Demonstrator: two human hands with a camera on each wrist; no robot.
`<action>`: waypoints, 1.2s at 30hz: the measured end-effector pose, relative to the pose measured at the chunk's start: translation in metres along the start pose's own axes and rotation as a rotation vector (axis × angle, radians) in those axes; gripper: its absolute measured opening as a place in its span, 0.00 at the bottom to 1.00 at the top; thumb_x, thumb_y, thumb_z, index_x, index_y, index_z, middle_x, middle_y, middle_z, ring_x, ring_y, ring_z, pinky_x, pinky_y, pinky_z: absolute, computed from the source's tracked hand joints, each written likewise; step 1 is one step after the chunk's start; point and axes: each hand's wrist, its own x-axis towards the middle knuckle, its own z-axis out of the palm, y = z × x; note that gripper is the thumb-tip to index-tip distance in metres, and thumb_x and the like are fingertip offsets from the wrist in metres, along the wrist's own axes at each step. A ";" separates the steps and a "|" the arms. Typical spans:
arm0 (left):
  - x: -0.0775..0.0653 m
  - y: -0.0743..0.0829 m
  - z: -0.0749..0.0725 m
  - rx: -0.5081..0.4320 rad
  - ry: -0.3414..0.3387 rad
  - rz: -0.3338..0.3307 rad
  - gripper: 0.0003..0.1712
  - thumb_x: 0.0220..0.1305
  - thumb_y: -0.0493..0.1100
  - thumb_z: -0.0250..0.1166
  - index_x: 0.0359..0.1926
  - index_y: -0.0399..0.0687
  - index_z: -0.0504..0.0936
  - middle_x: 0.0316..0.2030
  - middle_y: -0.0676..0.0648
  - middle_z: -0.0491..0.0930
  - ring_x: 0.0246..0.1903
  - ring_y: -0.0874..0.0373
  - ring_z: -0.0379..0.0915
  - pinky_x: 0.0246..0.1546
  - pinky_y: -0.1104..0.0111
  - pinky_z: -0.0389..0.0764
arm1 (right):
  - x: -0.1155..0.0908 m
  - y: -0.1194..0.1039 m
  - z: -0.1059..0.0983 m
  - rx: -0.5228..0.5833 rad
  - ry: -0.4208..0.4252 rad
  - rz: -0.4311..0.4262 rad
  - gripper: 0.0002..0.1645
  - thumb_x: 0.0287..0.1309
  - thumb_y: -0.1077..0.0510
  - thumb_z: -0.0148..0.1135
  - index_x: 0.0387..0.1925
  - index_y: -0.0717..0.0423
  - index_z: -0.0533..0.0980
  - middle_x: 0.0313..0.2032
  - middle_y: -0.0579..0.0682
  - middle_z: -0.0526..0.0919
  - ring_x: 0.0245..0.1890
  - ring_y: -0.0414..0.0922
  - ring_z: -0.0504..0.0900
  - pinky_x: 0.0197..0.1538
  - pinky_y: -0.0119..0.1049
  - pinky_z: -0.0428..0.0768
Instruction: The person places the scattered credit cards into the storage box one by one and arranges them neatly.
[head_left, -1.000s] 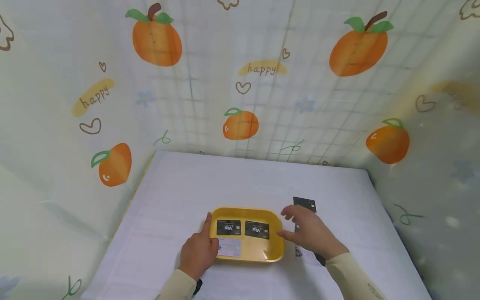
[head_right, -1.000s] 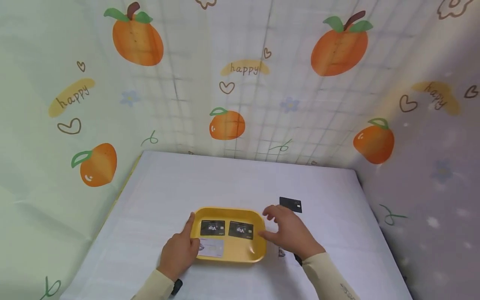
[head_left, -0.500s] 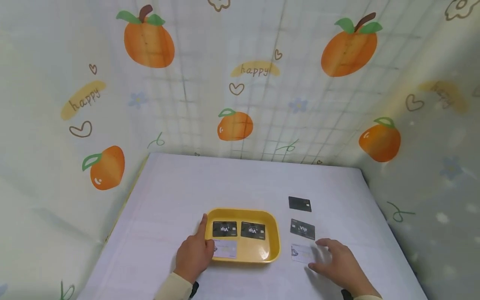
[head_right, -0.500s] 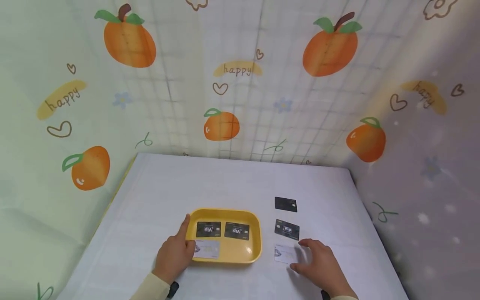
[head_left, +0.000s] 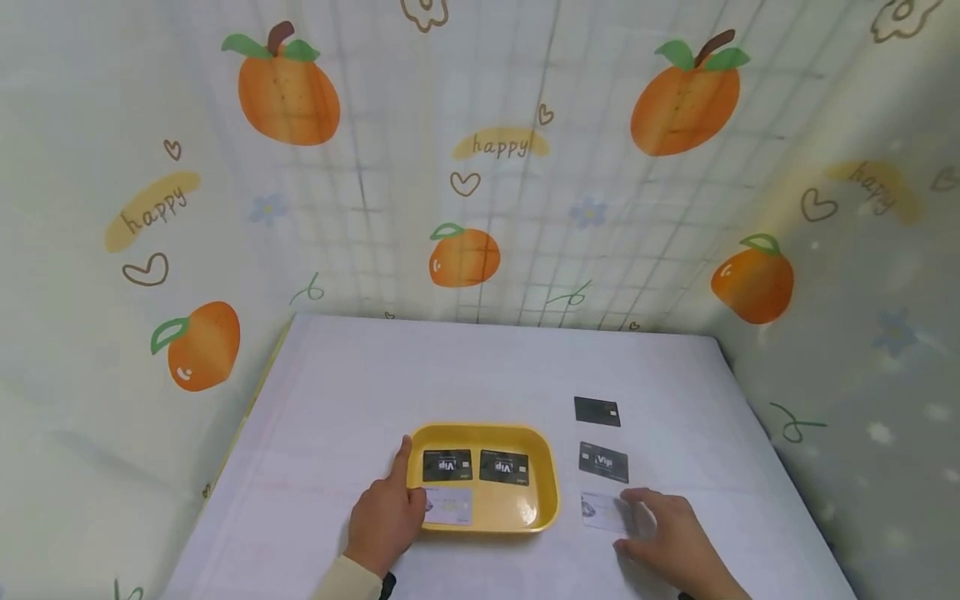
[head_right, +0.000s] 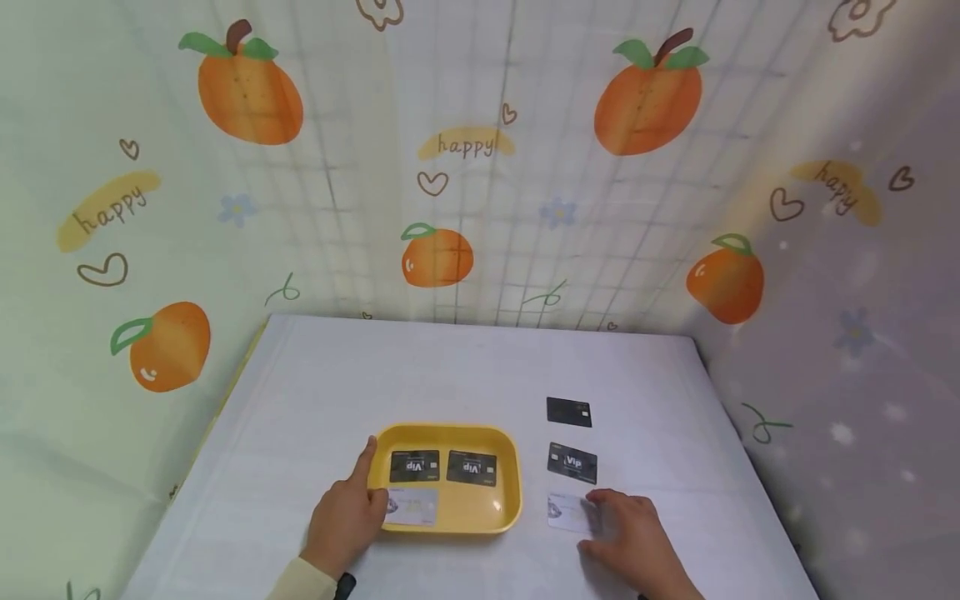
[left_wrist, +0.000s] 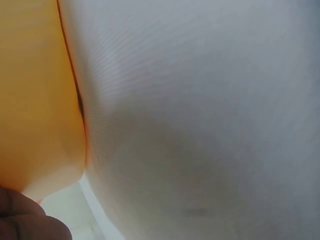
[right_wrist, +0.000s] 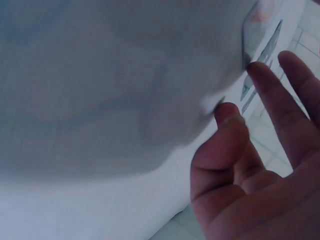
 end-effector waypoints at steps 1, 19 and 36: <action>-0.001 0.000 0.000 -0.002 0.000 -0.003 0.47 0.68 0.46 0.61 0.85 0.60 0.55 0.11 0.54 0.65 0.09 0.57 0.61 0.12 0.65 0.61 | 0.000 0.000 0.000 -0.004 -0.001 0.001 0.51 0.31 0.43 0.91 0.62 0.51 0.81 0.63 0.57 0.81 0.61 0.64 0.72 0.64 0.72 0.67; -0.004 -0.006 0.005 -0.012 0.000 0.006 0.47 0.68 0.47 0.61 0.85 0.59 0.55 0.10 0.54 0.65 0.09 0.57 0.62 0.12 0.65 0.62 | -0.002 0.006 0.006 -0.020 -0.010 -0.036 0.45 0.32 0.43 0.90 0.57 0.48 0.83 0.59 0.52 0.84 0.60 0.60 0.75 0.64 0.71 0.68; -0.002 0.001 0.001 0.011 0.011 0.017 0.47 0.66 0.46 0.60 0.85 0.58 0.55 0.12 0.54 0.64 0.10 0.58 0.59 0.13 0.65 0.59 | -0.005 0.000 0.003 -0.018 -0.004 -0.024 0.39 0.35 0.43 0.89 0.51 0.51 0.85 0.54 0.51 0.85 0.60 0.61 0.75 0.66 0.72 0.66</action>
